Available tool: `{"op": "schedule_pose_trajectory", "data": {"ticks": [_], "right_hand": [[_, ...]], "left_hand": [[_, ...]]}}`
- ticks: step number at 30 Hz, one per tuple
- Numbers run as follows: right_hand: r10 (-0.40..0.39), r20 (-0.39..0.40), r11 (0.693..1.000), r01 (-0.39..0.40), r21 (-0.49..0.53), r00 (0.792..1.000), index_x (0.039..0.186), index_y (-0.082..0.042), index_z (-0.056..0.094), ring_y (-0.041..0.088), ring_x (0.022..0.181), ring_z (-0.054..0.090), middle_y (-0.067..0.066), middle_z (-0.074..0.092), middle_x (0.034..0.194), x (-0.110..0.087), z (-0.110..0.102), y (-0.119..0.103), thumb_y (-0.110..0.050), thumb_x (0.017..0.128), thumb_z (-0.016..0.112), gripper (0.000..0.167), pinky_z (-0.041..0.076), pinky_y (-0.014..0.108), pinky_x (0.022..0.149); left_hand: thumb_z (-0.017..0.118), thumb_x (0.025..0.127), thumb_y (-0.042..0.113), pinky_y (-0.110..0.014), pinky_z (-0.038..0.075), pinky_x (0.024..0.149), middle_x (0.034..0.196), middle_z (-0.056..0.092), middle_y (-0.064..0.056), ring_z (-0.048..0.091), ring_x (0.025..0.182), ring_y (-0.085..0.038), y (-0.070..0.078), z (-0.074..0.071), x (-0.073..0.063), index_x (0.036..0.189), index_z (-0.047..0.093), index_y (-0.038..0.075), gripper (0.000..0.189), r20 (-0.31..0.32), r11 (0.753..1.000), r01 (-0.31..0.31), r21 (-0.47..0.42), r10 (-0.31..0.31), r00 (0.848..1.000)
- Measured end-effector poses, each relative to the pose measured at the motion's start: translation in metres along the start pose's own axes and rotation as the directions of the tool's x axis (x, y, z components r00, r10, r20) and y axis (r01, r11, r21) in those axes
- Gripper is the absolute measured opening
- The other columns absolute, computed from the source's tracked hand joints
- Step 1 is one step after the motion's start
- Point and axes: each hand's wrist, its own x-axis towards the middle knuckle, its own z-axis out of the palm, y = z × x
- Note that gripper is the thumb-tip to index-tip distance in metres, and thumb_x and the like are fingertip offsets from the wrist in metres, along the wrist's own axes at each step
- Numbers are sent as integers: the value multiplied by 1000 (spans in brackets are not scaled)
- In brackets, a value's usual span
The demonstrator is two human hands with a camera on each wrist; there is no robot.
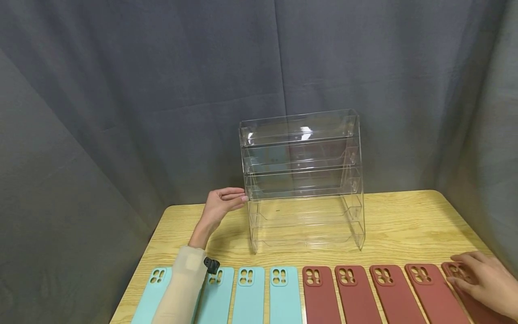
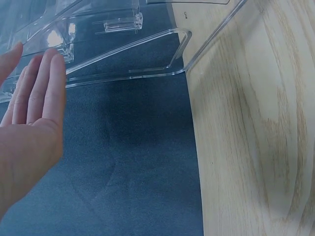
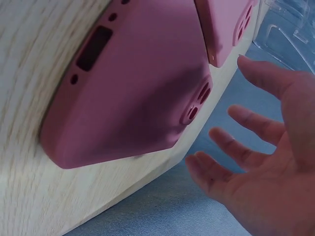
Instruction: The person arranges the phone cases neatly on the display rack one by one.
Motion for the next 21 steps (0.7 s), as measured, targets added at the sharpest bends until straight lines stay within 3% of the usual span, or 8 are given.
{"op": "schedule_pose_trajectory", "data": {"ticks": [5,7,13,21], "right_hand": [[32,53,999,-32,-2,998,105,9,72,32,75,64,21,68,94,1,2,-1,-16,59,99,60,52,41,59],[49,85,999,-49,5,995,108,11,70,38,78,66,26,68,96,0,2,-1,-17,61,99,62,55,49,60],[95,178,995,-101,23,979,115,14,68,47,87,67,33,67,102,-3,3,3,-22,69,96,65,58,57,66],[117,299,990,-136,45,947,120,14,65,41,86,68,32,66,104,-2,6,6,-18,78,91,59,59,50,64]], "left_hand": [[80,92,3,-43,64,100,113,81,-11,75,115,-39,-1,0,0,129,69,-7,40,-3,1000,4,-11,-4,1000],[80,92,4,-41,64,99,114,80,-13,74,116,-40,1,1,0,129,69,-6,39,-1,1000,5,-10,-5,1000],[81,92,6,-44,62,102,117,80,-14,78,110,-30,2,4,2,130,70,-5,41,6,1000,13,-4,-13,1000],[80,92,3,-51,59,106,114,80,-13,80,99,-18,1,4,2,128,70,-7,39,11,999,14,-38,-13,1000]]}}
